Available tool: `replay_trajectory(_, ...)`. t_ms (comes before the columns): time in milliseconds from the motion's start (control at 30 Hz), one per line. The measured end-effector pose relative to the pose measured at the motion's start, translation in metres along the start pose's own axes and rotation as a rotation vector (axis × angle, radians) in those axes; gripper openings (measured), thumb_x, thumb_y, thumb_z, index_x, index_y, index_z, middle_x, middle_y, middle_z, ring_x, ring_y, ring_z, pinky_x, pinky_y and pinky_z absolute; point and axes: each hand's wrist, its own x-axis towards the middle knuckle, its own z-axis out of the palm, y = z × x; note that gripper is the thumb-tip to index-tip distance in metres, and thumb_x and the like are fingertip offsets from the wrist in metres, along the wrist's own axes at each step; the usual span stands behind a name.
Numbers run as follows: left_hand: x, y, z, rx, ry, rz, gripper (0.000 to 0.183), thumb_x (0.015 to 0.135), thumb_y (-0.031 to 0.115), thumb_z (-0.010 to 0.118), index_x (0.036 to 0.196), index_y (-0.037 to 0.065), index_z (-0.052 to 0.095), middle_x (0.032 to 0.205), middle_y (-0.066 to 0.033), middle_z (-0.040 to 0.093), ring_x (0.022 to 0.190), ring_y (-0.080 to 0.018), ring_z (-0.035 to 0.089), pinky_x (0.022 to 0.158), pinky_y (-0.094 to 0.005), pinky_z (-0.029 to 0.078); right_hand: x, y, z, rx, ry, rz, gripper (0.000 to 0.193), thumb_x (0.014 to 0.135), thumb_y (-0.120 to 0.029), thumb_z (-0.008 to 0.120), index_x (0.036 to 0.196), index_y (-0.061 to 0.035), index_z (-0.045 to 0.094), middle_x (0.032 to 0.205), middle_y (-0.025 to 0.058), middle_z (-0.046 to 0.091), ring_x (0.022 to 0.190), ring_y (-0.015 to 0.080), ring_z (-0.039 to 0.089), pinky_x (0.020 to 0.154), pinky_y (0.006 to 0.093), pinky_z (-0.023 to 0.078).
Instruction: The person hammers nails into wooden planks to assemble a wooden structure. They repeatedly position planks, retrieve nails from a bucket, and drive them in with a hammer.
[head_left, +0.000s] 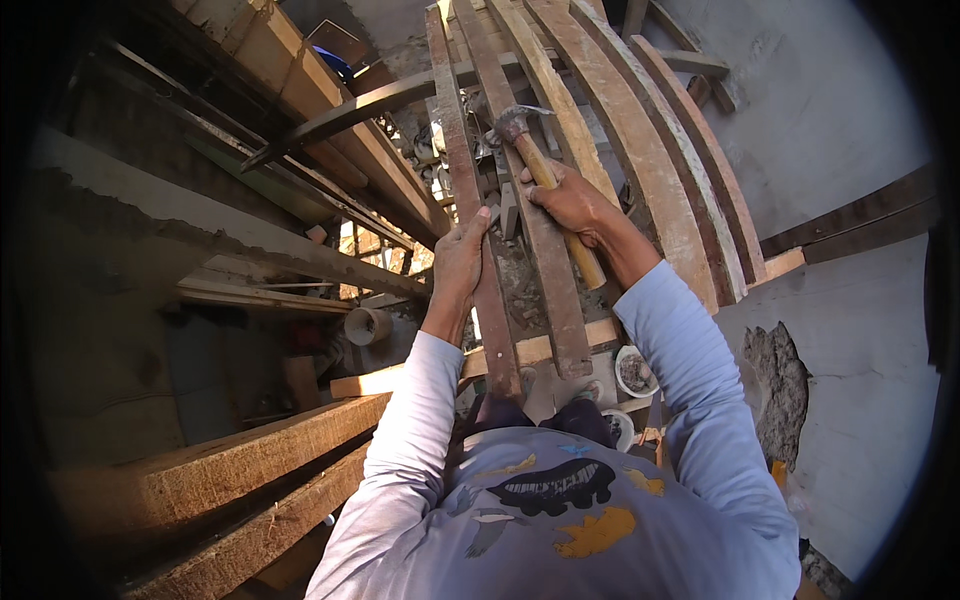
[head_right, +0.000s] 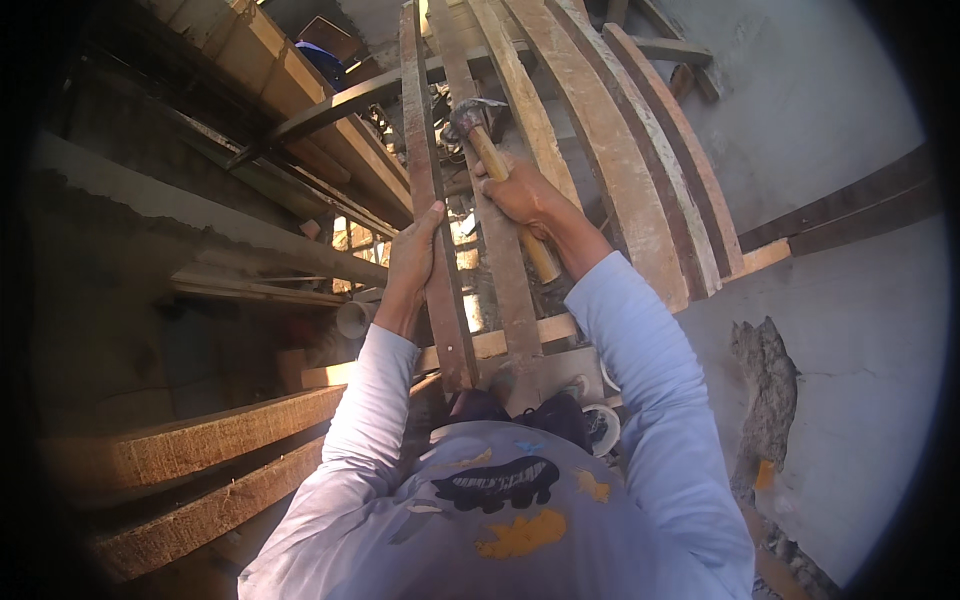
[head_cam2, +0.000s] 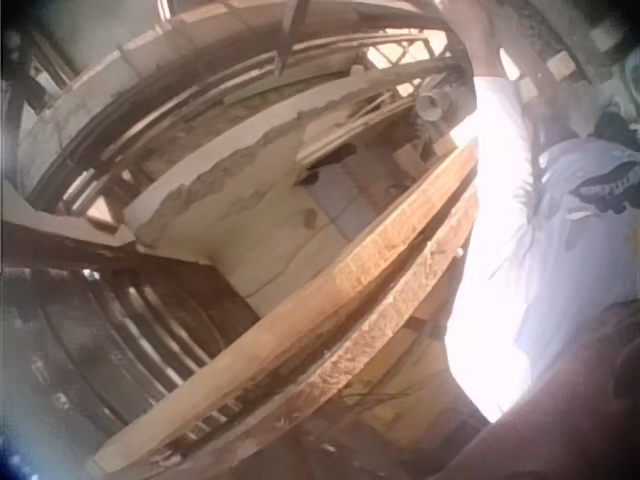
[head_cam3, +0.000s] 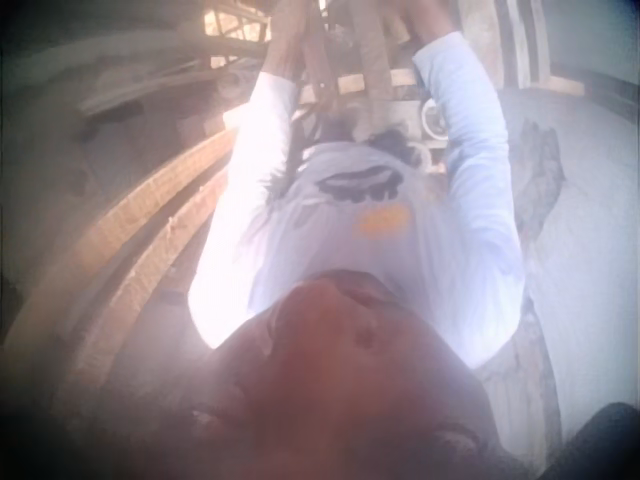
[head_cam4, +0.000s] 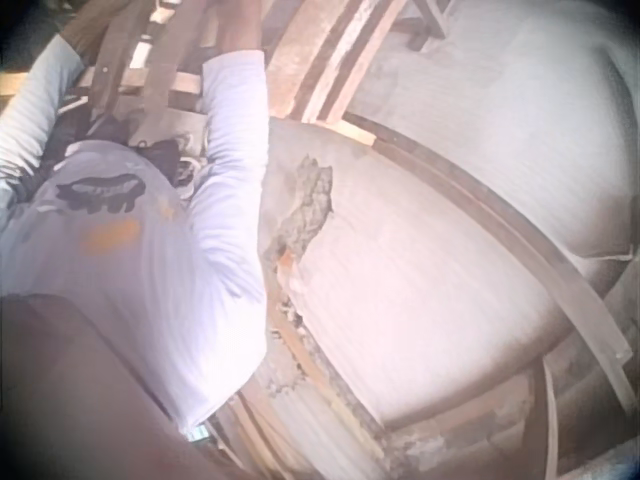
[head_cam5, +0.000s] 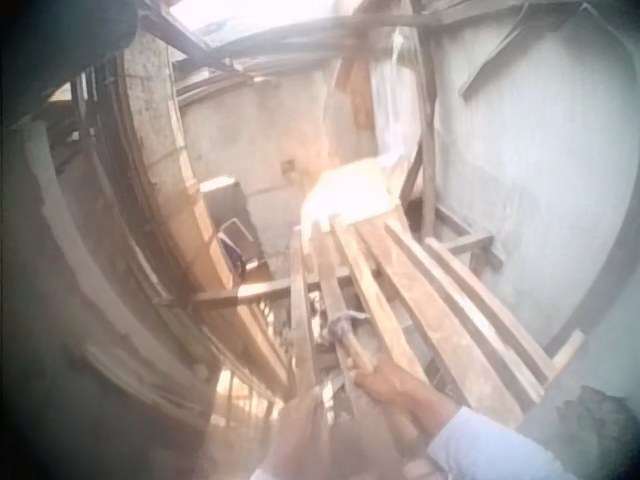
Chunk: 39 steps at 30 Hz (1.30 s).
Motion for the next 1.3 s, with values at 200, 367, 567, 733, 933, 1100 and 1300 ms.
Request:
replay_trajectory(200,-0.015,0.013,-0.007,-0.003,0.012,-0.082,0.043,0.104,0.041,0.066,0.11,-0.001,0.071,0.1,-0.0044,0.072,0.082,-0.0105,0.066,0.074,-0.0266,0.056,0.009,0.01,0.011,-0.029,-0.016,-0.123,0.024,0.094,-0.005,0.061,0.118,-0.0039,0.061,0.099,0.0102,0.063,0.091,0.0185,0.06,0.082,0.032,0.049)
replay_trajectory(367,-0.048,0.007,-0.005,0.195,0.044,-0.197,0.051,0.107,0.047,0.058,0.12,0.0,0.069,0.106,-0.0073,0.074,0.087,-0.0133,0.07,0.077,-0.028,0.058,0.021,0.025,0.019,-0.132,0.067,-0.116,0.024,0.096,-0.01,0.062,0.118,-0.0011,0.061,0.106,0.0255,0.067,0.092,0.0351,0.07,0.084,0.0427,0.053)
replay_trajectory(567,-0.06,-0.005,0.004,0.025,0.079,-0.24,0.061,0.104,0.051,0.059,0.135,-0.001,0.062,0.119,-0.0118,0.073,0.098,-0.0182,0.074,0.083,-0.03,0.061,0.009,0.015,0.022,-0.143,0.142,-0.125,0.037,0.098,-0.018,0.063,0.128,0.0042,0.057,0.122,0.0301,0.058,0.115,0.0481,0.061,0.1,0.0493,0.05)
replay_trajectory(733,-0.068,-0.006,0.01,-0.033,0.134,-0.158,0.058,0.103,0.049,0.062,0.127,-0.003,0.067,0.112,-0.0112,0.074,0.094,-0.0155,0.073,0.081,-0.0276,0.059,0.013,0.011,0.019,-0.133,0.001,-0.123,0.046,0.094,-0.008,0.061,0.138,0.0012,0.053,0.137,0.0343,0.049,0.117,0.0516,0.06,0.103,0.0511,0.05)
replay_trajectory(933,-0.056,-0.015,-0.004,-0.047,0.076,-0.165,0.061,0.1,0.051,0.067,0.124,-0.005,0.07,0.109,-0.0106,0.075,0.09,-0.0136,0.072,0.082,-0.0268,0.057,0.01,0.009,0.006,-0.025,-0.02,-0.152,0.028,0.093,-0.01,0.063,0.118,0.0014,0.063,0.104,0.0262,0.07,0.098,0.0384,0.072,0.086,0.0441,0.054)
replay_trajectory(1100,-0.063,-0.014,0.0,-0.068,0.079,-0.107,0.061,0.098,0.052,0.07,0.121,-0.004,0.071,0.099,-0.0106,0.075,0.08,-0.0146,0.072,0.069,-0.0268,0.058,0.009,0.007,0.004,-0.079,-0.059,-0.162,0.024,0.096,-0.008,0.062,0.119,-0.0008,0.062,0.093,0.0056,0.061,0.081,0.0141,0.056,0.074,0.0295,0.048)
replay_trajectory(1300,-0.048,-0.029,-0.011,-0.116,0.027,-0.078,0.074,0.092,0.057,0.074,0.121,-0.011,0.071,0.106,-0.0137,0.073,0.088,-0.0177,0.068,0.078,-0.0307,0.054,0.005,0.003,0.003,-0.026,-0.078,-0.122,0.026,0.097,-0.01,0.065,0.122,-0.0027,0.062,0.098,0.0039,0.06,0.084,0.0122,0.055,0.076,0.0274,0.047)
